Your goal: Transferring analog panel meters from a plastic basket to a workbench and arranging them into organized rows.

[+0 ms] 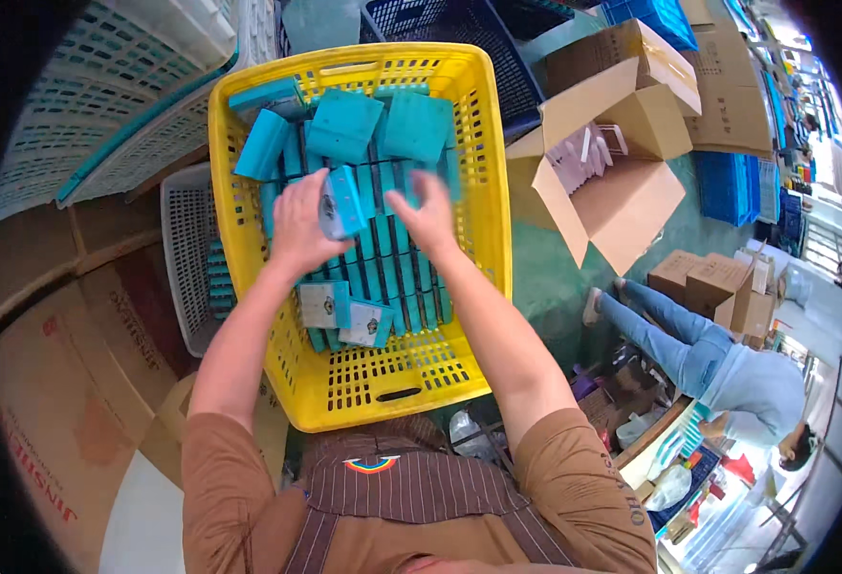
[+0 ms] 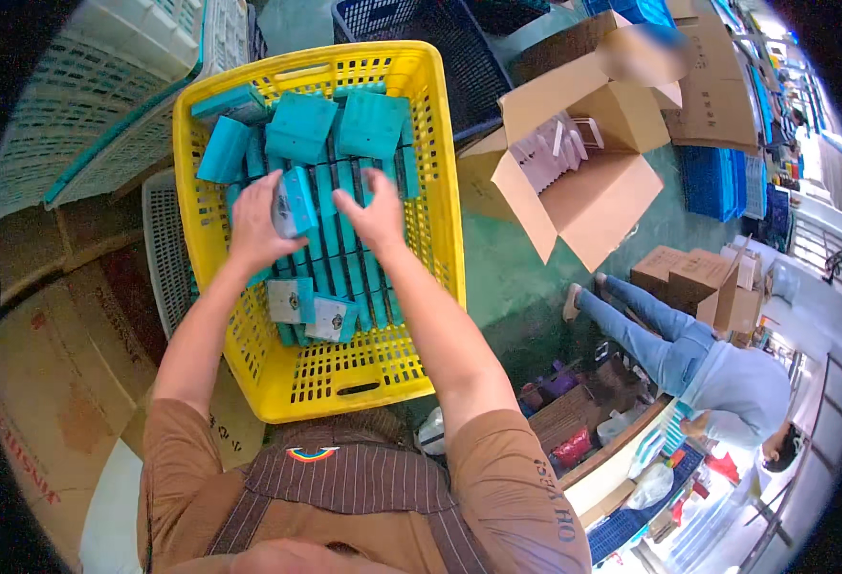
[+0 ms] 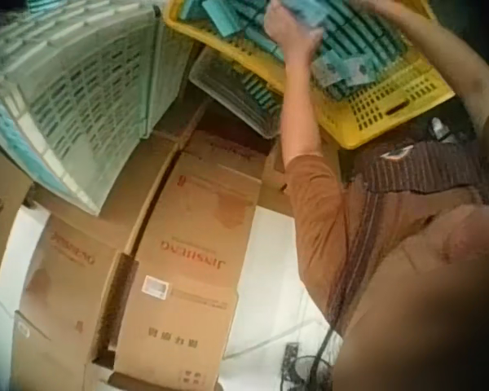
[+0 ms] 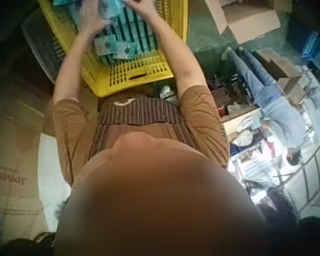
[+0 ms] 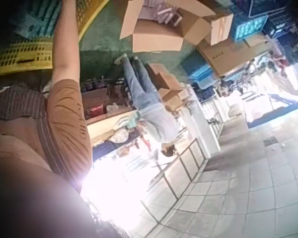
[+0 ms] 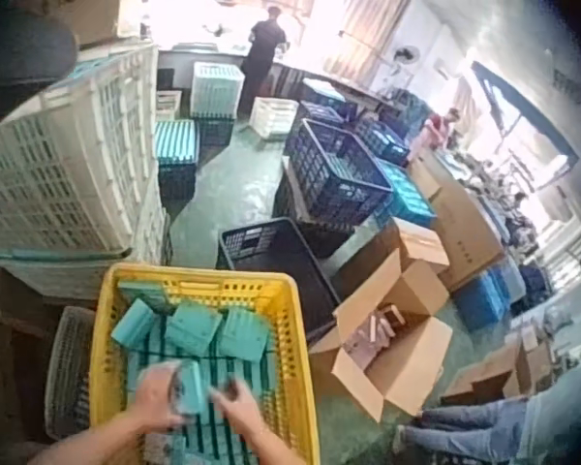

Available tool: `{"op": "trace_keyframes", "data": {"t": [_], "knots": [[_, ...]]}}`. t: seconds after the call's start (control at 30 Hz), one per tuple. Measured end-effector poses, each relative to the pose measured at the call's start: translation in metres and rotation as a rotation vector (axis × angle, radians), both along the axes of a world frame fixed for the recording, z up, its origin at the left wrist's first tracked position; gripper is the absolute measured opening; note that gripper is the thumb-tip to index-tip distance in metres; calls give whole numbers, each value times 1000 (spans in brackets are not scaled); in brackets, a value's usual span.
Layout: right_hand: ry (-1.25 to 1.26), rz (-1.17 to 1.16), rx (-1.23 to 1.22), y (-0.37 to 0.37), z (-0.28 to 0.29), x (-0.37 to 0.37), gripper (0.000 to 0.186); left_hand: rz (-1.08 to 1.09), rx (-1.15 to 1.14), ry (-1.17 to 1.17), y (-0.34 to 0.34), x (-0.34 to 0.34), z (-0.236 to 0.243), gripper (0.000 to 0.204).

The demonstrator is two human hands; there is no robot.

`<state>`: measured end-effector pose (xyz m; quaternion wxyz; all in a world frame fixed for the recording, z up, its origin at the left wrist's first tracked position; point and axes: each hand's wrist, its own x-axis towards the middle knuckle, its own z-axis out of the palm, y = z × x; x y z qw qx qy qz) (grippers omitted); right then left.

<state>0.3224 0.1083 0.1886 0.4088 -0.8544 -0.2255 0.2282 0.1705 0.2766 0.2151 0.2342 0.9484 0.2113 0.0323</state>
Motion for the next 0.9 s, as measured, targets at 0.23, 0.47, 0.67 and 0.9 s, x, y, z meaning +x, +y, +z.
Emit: {"op": "trace_keyframes", "data": {"t": [0.23,0.47,0.67,0.9], "knots": [[535,-50,159,-26,11,-38,58,-246,-533,-247,-6,36,-28,100],[356,-188,-99,-92,15,-53,49,468,-80,298,30,115,-10,110],[321,-244,-43,-138,6,-68,50,298,-124,-176,-14,49,17,102],[220,-84,-340,-106,-20,-82,59,-141,-38,248,-79,-44,-10,90]]}}
